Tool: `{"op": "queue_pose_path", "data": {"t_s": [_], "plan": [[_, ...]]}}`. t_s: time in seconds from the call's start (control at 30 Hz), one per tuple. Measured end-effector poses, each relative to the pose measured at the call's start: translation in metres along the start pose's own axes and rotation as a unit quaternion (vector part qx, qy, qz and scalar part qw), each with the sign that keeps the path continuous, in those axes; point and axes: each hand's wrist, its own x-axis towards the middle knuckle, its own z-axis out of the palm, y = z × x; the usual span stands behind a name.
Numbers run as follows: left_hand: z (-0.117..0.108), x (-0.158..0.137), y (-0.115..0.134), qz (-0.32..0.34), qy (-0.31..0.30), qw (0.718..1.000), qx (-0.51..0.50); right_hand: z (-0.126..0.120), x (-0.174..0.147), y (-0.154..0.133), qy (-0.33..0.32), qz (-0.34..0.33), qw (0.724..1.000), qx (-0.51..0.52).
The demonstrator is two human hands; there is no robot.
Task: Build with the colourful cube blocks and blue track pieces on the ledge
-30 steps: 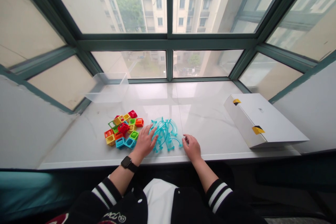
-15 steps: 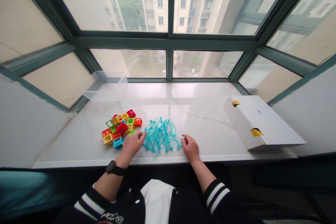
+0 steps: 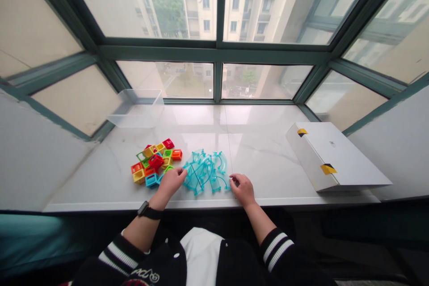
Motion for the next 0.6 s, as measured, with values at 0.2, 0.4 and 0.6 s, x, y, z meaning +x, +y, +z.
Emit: {"op": "queue_pose_path", "data": {"t_s": [0.2,0.4,0.6], "plan": [[-0.003,-0.005,-0.002,-0.005,-0.006,0.999,-0.035,-0.001,0.001,-0.004,-0.009,0.003,1.0,0.004],[-0.002,-0.007,-0.006,-0.016,-0.016,0.998,-0.056,-0.005,0.001,-0.01,0.048,-0.038,0.998,0.028],[-0.002,-0.009,-0.008,-0.009,-0.009,0.998,-0.063,0.012,0.031,-0.058,-0.013,-0.17,0.984,-0.049]]}}
